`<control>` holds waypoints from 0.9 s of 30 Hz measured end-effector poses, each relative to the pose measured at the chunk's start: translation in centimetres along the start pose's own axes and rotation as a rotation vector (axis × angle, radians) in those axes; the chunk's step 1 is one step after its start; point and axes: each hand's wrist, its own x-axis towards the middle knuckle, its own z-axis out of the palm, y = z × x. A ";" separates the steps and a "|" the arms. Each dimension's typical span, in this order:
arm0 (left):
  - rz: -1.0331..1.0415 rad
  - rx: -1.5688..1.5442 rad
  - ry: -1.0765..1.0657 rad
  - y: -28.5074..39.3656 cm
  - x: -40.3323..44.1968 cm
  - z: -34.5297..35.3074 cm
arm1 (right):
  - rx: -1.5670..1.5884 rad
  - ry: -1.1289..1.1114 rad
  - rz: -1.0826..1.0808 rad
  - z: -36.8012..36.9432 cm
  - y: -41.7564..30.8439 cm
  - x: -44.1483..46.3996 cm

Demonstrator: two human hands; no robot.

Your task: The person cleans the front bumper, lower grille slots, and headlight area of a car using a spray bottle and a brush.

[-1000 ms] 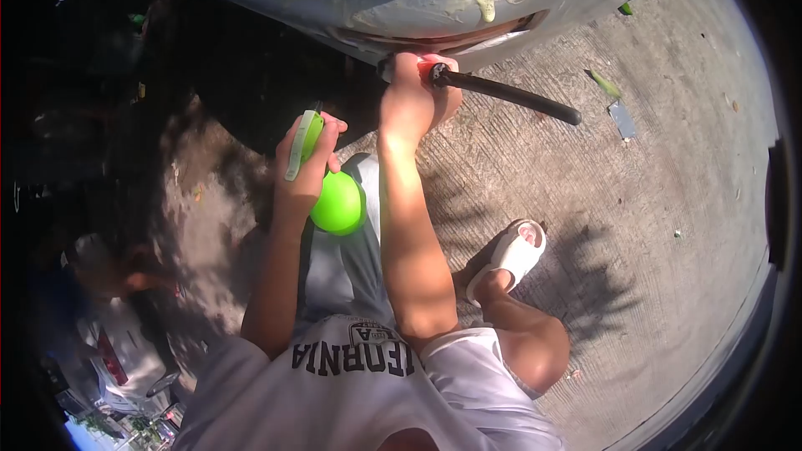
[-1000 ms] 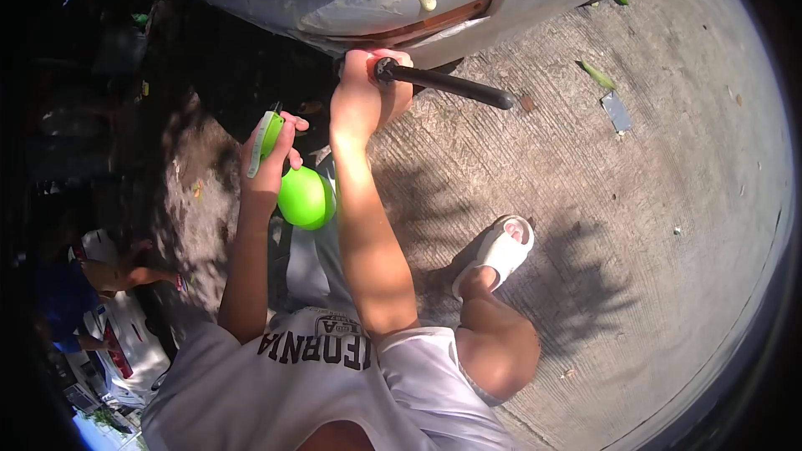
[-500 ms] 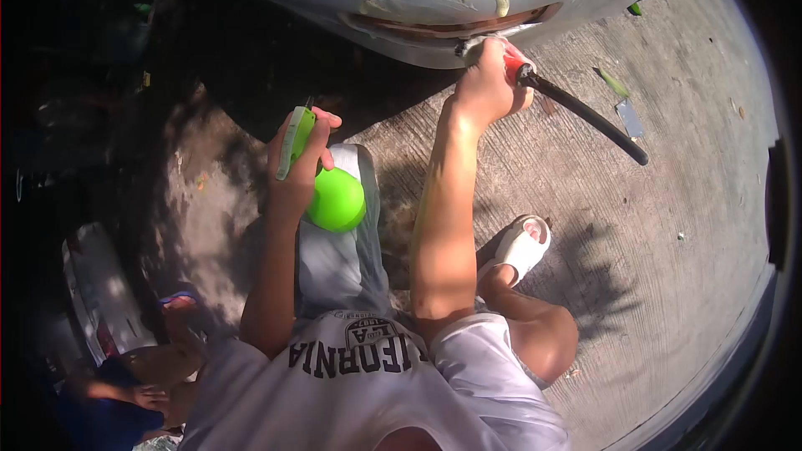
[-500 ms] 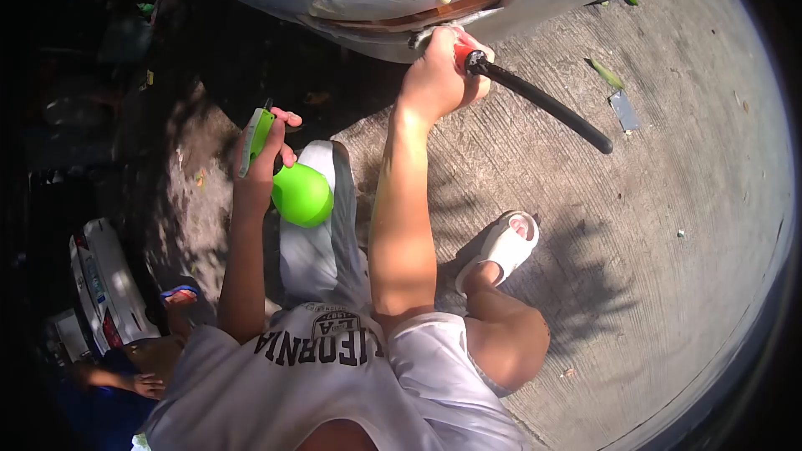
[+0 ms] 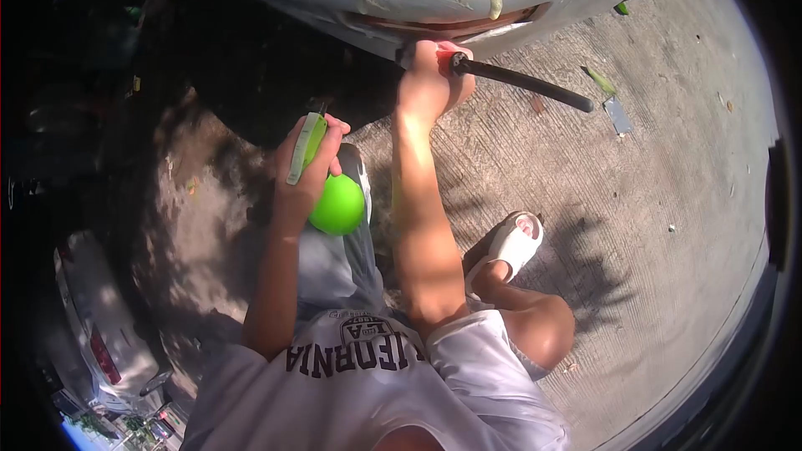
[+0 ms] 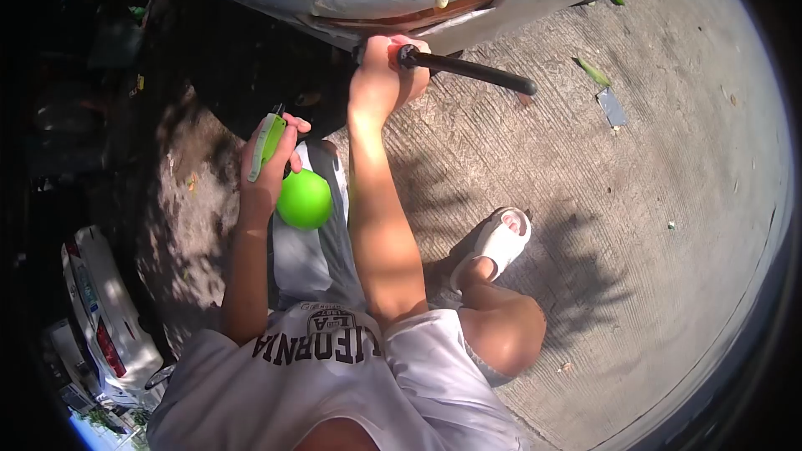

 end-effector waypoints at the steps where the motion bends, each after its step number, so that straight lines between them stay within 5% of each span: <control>1: 0.020 0.005 -0.026 -0.2 -0.1 0.2 | -0.099 -0.192 0.143 0.3 0.1 -2.0; 5: 0.093 -0.039 -0.068 -0.5 0.0 -0.2 | 0.399 -0.005 0.302 -1.2 0.0 -1.0; 10: 0.079 0.011 -0.055 -0.8 -0.4 0.0 | 0.820 0.097 0.250 -6.3 -2.8 9.3; 16: 0.005 -0.074 -0.195 -0.8 -0.6 2.1 | 0.059 -0.006 -0.108 -3.1 1.0 3.4; 22: 0.118 -0.024 -0.212 -1.0 -0.8 2.0 | 0.216 0.023 -0.063 -4.2 -1.0 13.0; 25: 0.075 -0.013 -0.216 -1.0 -0.7 2.6 | 0.249 -0.045 -0.058 -3.8 -1.4 10.5; 27: -0.005 -0.034 -0.209 -1.0 -0.7 3.3 | 0.027 -0.033 -0.238 -3.1 -0.1 6.3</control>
